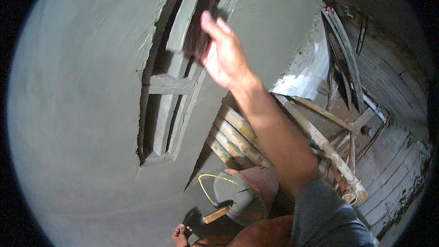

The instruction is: The person applies cement mixture to the edges of a wall ventilation opening using a trowel and a wooden float, taking the mixture from a bucket.

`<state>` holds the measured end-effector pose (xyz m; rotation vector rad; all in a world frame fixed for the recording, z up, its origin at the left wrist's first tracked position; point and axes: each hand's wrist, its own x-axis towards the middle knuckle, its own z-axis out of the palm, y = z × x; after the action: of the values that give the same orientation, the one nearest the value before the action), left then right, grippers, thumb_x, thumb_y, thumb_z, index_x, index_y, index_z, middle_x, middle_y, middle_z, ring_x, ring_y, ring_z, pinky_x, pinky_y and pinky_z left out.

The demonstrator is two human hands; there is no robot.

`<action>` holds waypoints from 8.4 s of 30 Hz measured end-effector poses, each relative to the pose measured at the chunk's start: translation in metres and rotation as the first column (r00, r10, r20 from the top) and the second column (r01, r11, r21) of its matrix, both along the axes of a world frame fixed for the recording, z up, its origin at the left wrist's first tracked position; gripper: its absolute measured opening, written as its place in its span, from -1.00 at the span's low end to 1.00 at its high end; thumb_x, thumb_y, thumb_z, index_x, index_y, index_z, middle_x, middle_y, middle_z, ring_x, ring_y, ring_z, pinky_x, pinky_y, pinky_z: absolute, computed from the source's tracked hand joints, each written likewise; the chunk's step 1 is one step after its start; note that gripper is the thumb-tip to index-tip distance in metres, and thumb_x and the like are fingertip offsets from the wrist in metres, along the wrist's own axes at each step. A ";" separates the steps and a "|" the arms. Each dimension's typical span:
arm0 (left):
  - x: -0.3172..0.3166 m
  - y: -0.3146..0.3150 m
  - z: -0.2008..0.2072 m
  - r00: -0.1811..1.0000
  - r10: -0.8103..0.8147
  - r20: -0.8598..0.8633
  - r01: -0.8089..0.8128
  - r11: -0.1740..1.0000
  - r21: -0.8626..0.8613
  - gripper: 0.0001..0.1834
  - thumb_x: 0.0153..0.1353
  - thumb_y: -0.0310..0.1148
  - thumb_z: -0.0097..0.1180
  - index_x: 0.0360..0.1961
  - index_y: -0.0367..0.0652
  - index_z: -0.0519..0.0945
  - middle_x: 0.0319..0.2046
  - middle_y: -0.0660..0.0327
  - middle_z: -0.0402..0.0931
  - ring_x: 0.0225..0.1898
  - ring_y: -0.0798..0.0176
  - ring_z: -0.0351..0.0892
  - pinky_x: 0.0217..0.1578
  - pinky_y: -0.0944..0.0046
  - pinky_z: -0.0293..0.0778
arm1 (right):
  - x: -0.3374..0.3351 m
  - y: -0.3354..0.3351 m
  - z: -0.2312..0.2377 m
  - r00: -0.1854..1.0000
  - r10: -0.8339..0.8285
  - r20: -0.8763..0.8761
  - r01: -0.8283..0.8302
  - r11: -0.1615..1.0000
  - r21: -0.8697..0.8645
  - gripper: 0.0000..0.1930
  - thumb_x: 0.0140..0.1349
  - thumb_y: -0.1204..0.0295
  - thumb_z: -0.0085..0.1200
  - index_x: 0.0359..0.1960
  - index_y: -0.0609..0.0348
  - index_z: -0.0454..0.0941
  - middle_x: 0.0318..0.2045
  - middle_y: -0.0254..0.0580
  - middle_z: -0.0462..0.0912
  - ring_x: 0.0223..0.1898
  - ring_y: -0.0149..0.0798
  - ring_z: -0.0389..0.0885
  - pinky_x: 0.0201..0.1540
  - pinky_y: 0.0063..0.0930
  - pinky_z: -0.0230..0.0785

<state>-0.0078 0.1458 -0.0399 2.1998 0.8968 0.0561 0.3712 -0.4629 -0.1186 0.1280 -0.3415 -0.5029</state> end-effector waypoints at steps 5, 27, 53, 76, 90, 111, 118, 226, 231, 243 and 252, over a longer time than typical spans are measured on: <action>0.001 0.016 -0.004 0.997 0.013 0.077 -0.014 1.000 0.016 -0.76 0.40 -0.29 0.20 -0.08 -0.26 0.58 -0.17 0.11 0.63 -0.19 0.18 0.64 -0.16 0.17 0.64 | 0.006 0.005 0.021 0.996 0.055 0.069 -0.054 0.998 -0.021 -0.71 0.51 0.30 0.03 0.15 0.14 0.42 0.06 -0.18 0.63 0.07 -0.26 0.65 0.20 -0.22 0.55; 0.027 -0.044 0.004 0.998 -0.024 0.053 0.022 0.999 0.028 -0.73 0.38 -0.28 0.24 -0.05 -0.26 0.66 -0.40 0.16 0.67 -0.43 0.30 0.66 -0.35 0.29 0.67 | -0.016 0.029 -0.014 0.993 0.111 0.041 -0.110 0.994 -0.014 -0.59 0.58 0.37 -0.15 0.40 0.10 0.24 0.22 -0.19 0.51 0.26 -0.25 0.48 0.38 -0.14 0.28; 0.021 -0.046 0.009 0.998 -0.031 0.056 0.029 0.999 0.024 -0.70 0.38 -0.28 0.23 -0.02 -0.30 0.64 -0.38 0.17 0.66 -0.41 0.27 0.66 -0.31 0.26 0.66 | -0.007 0.071 0.004 0.987 0.132 0.088 -0.126 0.990 -0.068 -0.63 0.53 0.35 -0.02 0.30 0.16 0.35 0.19 -0.19 0.54 0.22 -0.28 0.49 0.38 -0.23 0.26; -0.004 -0.029 -0.077 0.983 -0.033 -0.183 -0.061 0.872 -0.486 -0.39 0.47 0.03 0.06 0.34 -0.18 0.45 0.03 0.20 0.66 0.02 0.29 0.59 0.13 0.17 0.46 | -0.217 0.064 -0.057 0.799 -0.131 -0.586 -0.584 0.059 -0.810 -0.47 0.29 0.23 0.34 0.19 0.27 0.53 0.00 -0.27 0.69 0.00 -0.40 0.61 0.09 -0.45 0.45; 0.080 -0.022 -0.179 0.831 -0.543 -0.119 0.446 0.779 -0.441 -0.50 0.34 -0.03 0.25 0.16 -0.15 0.62 -0.14 0.31 0.69 -0.15 0.39 0.60 -0.02 0.21 0.54 | -0.301 0.171 -0.056 0.830 0.511 0.224 0.527 -0.585 -0.616 -0.37 0.00 0.32 0.46 0.14 0.24 0.56 0.00 -0.10 0.66 -0.18 -0.14 0.69 -0.19 -0.33 0.62; 0.024 -0.037 -0.224 0.976 -0.078 -0.203 -0.038 0.858 -0.512 -0.70 0.33 -0.08 0.24 -0.10 -0.05 0.63 -0.37 0.35 0.57 -0.42 0.42 0.51 -0.44 0.32 0.49 | -0.280 0.194 -0.063 0.758 0.605 0.243 0.652 -0.685 -0.326 -0.44 0.08 0.23 0.37 0.13 0.13 0.61 -0.16 -0.28 0.66 -0.24 -0.20 0.60 -0.18 -0.30 0.59; -0.002 -0.031 -0.240 0.985 0.045 -0.167 -0.128 0.839 -0.529 -0.67 0.32 -0.08 0.27 -0.04 -0.04 0.65 -0.24 0.34 0.65 -0.25 0.35 0.56 -0.19 0.22 0.52 | -0.267 0.181 -0.069 0.856 0.510 0.087 0.507 -0.794 -0.334 -0.55 0.15 0.27 0.36 0.07 0.10 0.60 -0.12 -0.13 0.66 -0.29 -0.07 0.63 -0.26 -0.22 0.60; 0.044 -0.125 0.059 0.946 -0.284 0.155 0.298 0.952 -0.072 -0.39 0.46 -0.16 0.10 0.46 -0.10 0.31 0.38 0.10 0.35 0.14 -0.03 0.60 0.11 -0.01 0.52 | -0.078 0.153 -0.023 0.854 0.517 0.052 -0.491 0.835 -0.248 -0.40 0.53 0.31 -0.05 0.51 -0.17 0.00 0.34 -0.34 0.38 0.31 -0.19 0.41 0.26 -0.06 0.33; 0.051 -0.147 0.052 0.950 -0.267 0.163 0.278 0.959 -0.051 -0.42 0.47 -0.16 0.10 0.42 -0.12 0.35 0.34 0.10 0.39 0.09 0.02 0.62 0.02 0.05 0.58 | -0.058 0.146 -0.018 0.879 0.473 0.065 -0.455 0.871 -0.185 -0.48 0.54 0.27 -0.06 0.46 -0.16 0.09 0.25 -0.31 0.47 0.21 -0.22 0.50 0.22 -0.04 0.37; 0.063 -0.143 0.037 0.965 -0.240 0.104 0.253 0.957 -0.144 -0.44 0.46 -0.16 0.13 0.38 -0.16 0.38 0.33 0.10 0.41 0.04 0.06 0.65 -0.05 0.12 0.63 | -0.048 0.171 0.017 0.960 0.279 -0.032 -0.280 0.941 -0.192 -0.50 0.49 0.33 0.08 0.38 0.03 0.22 0.10 -0.33 0.56 0.09 -0.41 0.54 0.20 -0.37 0.43; 0.070 -0.136 0.029 0.957 -0.285 0.056 0.291 0.944 -0.155 -0.48 0.45 -0.16 0.14 0.33 -0.16 0.43 0.27 0.16 0.46 0.03 0.05 0.66 -0.06 0.11 0.64 | -0.055 0.142 -0.011 0.923 0.374 0.096 -0.362 0.924 -0.120 -0.51 0.55 0.29 -0.09 0.44 -0.06 0.13 0.27 -0.21 0.45 0.31 -0.17 0.44 0.38 0.00 0.28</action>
<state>0.0625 0.0094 -0.0108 2.1467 0.5330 -0.1168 0.3163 -0.3210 -0.1293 0.1215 -0.4456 -0.1038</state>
